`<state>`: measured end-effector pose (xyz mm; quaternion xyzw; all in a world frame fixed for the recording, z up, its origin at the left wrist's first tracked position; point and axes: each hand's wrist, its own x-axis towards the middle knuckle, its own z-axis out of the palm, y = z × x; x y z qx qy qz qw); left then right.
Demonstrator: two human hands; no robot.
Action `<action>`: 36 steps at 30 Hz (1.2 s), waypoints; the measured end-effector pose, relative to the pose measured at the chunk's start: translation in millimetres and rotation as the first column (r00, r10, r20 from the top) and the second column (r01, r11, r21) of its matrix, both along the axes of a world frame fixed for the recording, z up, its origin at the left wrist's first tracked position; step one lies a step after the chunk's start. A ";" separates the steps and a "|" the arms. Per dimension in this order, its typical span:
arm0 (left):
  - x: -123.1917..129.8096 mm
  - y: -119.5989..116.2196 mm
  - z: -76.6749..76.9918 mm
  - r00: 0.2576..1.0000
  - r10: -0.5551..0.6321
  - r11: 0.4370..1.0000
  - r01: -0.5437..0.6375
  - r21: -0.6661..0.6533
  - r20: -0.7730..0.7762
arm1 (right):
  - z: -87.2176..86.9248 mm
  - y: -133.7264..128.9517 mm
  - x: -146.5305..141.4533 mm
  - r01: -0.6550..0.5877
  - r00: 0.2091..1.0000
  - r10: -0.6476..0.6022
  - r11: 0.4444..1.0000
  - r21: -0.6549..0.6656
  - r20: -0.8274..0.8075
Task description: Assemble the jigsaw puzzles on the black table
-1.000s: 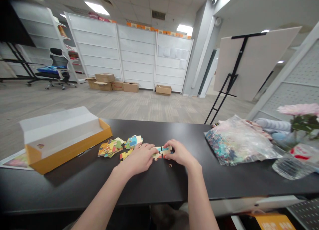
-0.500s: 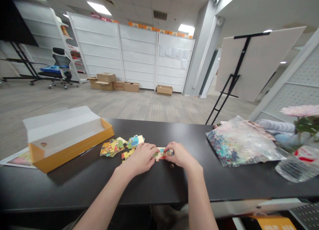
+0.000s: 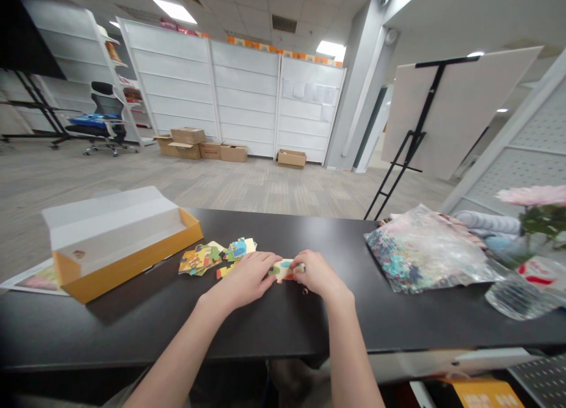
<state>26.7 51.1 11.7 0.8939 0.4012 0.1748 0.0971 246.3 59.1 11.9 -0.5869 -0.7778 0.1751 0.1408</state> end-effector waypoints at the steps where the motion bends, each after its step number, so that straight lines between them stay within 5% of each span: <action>1: -6.5 1.8 1.8 1.000 0.006 1.000 -0.006 0.003 0.017 | -0.4 0.8 2.3 0.004 1.000 -0.004 1.000 0.004 -0.002; 10: -74.7 12.2 13.6 0.939 0.329 0.944 -0.326 0.052 -0.095 | -13.2 19.6 3.5 0.235 0.967 -0.243 0.967 0.102 0.074; 19: -35.2 -13.5 -1.6 0.930 0.356 0.934 -0.352 0.058 -0.093 | -32.3 35.2 -17.6 0.266 0.937 -0.318 0.917 0.297 0.145; 36: -28.5 -37.6 -0.2 0.987 0.150 0.979 -0.156 -0.132 -0.057 | -42.3 105.3 -72.3 -0.004 0.999 -0.013 0.944 0.330 0.048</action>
